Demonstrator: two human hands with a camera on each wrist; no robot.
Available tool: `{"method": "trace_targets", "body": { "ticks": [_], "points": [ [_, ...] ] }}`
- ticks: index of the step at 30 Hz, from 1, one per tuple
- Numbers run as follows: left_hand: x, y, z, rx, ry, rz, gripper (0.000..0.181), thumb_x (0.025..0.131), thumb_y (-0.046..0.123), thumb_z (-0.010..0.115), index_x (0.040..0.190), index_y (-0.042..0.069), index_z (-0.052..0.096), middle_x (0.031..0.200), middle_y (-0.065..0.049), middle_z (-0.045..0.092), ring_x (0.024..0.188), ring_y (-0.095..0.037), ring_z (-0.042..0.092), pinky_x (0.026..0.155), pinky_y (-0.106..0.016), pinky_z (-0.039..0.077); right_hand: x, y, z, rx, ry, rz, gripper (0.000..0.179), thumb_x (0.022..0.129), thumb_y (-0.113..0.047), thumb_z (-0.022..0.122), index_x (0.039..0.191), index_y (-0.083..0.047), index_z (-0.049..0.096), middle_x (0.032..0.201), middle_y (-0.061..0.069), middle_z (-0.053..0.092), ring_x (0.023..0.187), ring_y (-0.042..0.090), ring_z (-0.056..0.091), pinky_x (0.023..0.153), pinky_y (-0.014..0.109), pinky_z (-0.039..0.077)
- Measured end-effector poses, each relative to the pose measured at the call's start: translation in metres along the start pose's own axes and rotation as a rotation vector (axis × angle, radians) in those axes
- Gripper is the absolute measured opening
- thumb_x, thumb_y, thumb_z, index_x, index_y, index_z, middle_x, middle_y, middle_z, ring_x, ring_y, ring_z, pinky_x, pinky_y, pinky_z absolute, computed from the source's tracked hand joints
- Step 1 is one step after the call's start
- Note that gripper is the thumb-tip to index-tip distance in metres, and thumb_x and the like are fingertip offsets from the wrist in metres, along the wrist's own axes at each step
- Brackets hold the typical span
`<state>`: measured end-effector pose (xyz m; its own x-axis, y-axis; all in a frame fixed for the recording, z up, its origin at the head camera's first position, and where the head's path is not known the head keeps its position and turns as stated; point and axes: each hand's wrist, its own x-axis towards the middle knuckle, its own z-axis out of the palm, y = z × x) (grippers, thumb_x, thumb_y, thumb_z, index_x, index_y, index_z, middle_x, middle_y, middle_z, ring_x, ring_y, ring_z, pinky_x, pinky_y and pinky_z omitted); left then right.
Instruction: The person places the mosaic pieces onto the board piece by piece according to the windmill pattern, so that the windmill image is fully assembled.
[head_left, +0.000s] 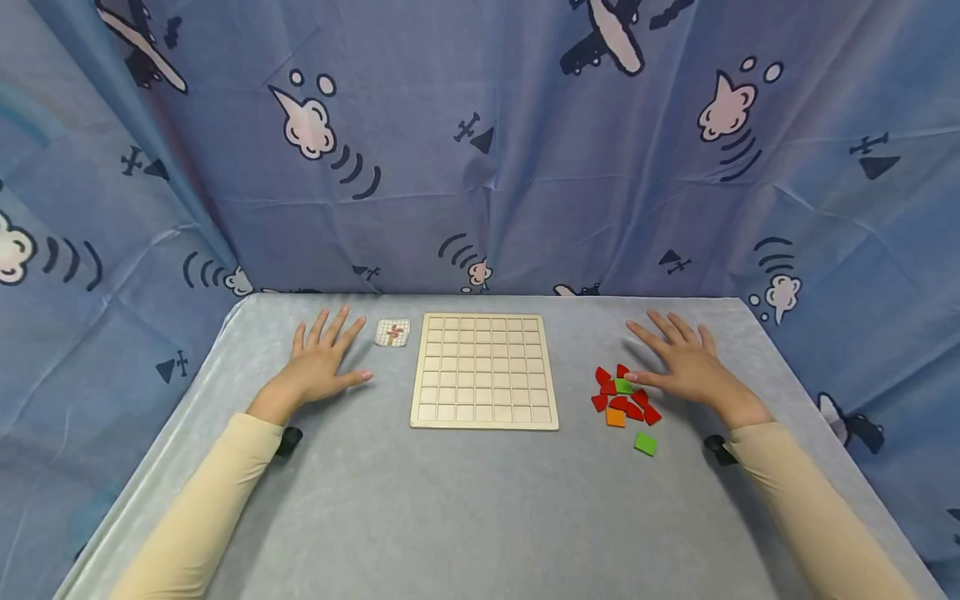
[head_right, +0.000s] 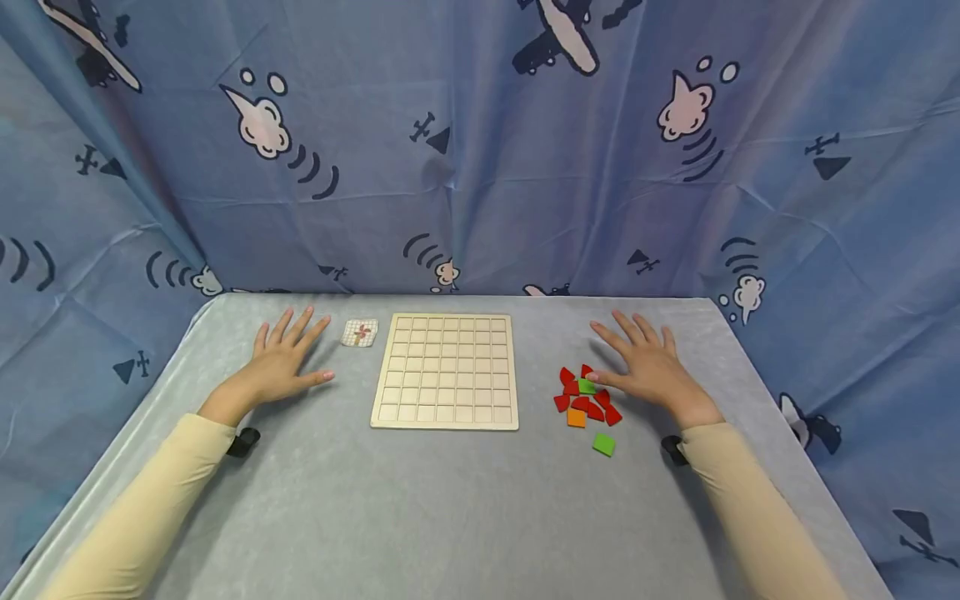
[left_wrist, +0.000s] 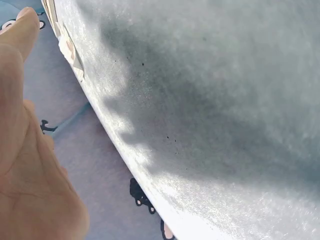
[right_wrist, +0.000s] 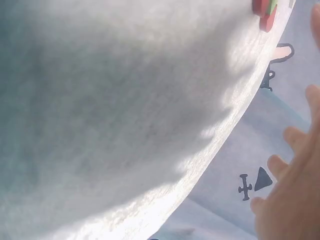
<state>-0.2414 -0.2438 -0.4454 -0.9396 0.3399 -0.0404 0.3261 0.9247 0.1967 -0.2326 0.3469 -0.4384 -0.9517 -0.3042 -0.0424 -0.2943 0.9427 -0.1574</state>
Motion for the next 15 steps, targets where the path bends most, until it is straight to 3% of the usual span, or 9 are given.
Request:
{"method": "trace_targets", "body": {
  "ticks": [15],
  "points": [
    [-0.0028, 0.0046, -0.0009, 0.001, -0.022, 0.002, 0.096, 0.091, 0.061, 0.06, 0.161, 0.021, 0.008, 0.168, -0.015, -0.004, 0.154, -0.045, -0.009, 0.117, -0.072, -0.003, 0.0047, -0.0039, 0.0011, 0.097, -0.001, -0.056, 0.088, 0.085, -0.049, 0.074, 0.157, -0.027, 0.028, 0.163, 0.022, 0.02, 0.147, 0.051, 0.017, 0.112, 0.076, 0.011]
  ]
}}
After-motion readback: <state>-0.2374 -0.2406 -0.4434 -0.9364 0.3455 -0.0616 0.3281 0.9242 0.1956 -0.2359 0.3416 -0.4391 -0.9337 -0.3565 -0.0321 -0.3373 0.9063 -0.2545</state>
